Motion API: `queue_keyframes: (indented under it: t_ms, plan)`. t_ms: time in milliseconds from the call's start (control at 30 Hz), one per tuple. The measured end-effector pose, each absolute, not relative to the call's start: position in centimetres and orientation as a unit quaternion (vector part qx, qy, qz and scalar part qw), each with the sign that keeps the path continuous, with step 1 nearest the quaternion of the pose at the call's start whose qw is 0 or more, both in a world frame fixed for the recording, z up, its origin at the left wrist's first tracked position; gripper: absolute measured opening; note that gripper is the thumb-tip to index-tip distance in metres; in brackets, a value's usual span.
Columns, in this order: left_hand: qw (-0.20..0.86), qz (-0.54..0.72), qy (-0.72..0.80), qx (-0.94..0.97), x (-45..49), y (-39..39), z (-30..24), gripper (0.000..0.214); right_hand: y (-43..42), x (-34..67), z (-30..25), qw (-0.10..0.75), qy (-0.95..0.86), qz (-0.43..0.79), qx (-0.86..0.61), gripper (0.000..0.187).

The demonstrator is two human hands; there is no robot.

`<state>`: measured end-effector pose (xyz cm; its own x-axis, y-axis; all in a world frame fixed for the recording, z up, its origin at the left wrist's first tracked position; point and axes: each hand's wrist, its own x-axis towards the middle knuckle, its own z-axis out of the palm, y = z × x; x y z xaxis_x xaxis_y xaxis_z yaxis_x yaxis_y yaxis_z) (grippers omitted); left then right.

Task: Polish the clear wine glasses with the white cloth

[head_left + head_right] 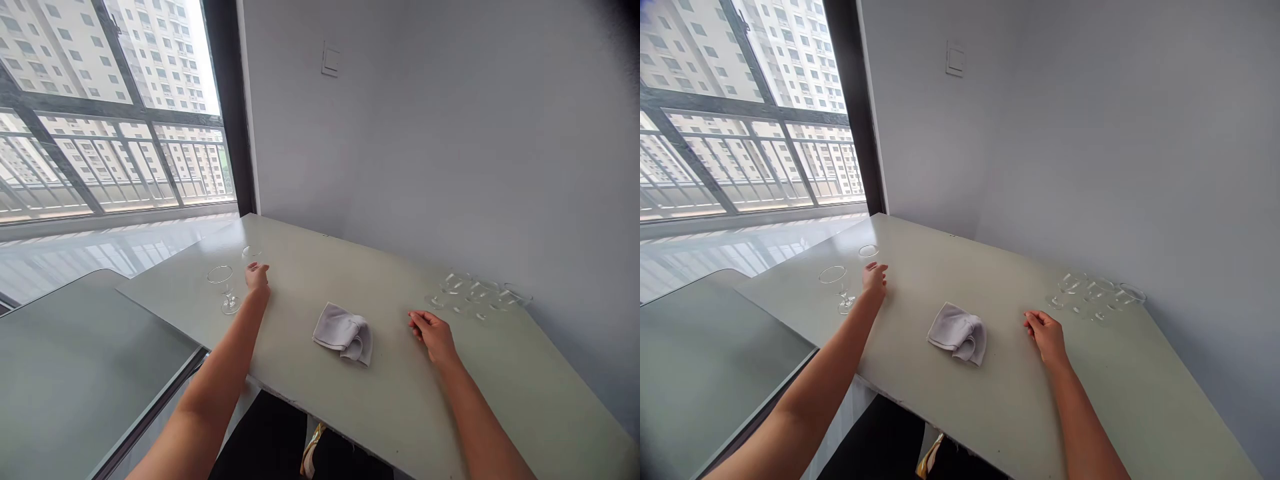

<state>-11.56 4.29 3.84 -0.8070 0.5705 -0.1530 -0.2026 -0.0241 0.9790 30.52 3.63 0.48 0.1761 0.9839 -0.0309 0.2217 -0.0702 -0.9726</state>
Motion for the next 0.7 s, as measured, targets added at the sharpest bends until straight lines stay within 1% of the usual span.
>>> queue_keyframes:
  t_ms: [100,233,300,400,500,600,700]
  plan:
    - [0.328,0.661,0.638,0.221,-8.6,4.9,4.6,0.030,3.4,30.0,0.7,0.465,-0.502,0.413,-0.601,0.034]
    - [0.358,0.624,0.599,0.353,-3.0,5.3,5.4,0.027,2.8,28.9,1.3,0.479,-0.504,0.458,-0.554,0.035]
    - [0.335,0.584,0.588,0.449,-0.5,5.1,5.4,0.027,2.3,28.1,1.6,0.485,-0.508,0.482,-0.525,0.034]
    - [0.265,0.521,0.565,0.583,2.2,4.4,4.5,0.026,1.6,26.6,2.2,0.485,-0.511,0.515,-0.488,0.030]
    - [0.249,0.521,0.560,0.594,3.3,3.7,2.6,0.025,1.0,25.4,2.7,0.487,-0.490,0.570,-0.444,0.029]
    - [0.280,0.517,0.578,0.566,3.2,3.5,0.8,0.023,0.9,24.8,2.6,0.492,-0.460,0.607,-0.422,0.028]
    - [0.295,0.512,0.586,0.554,2.5,3.8,0.4,0.022,1.1,24.7,2.0,0.490,-0.442,0.620,-0.425,0.027]
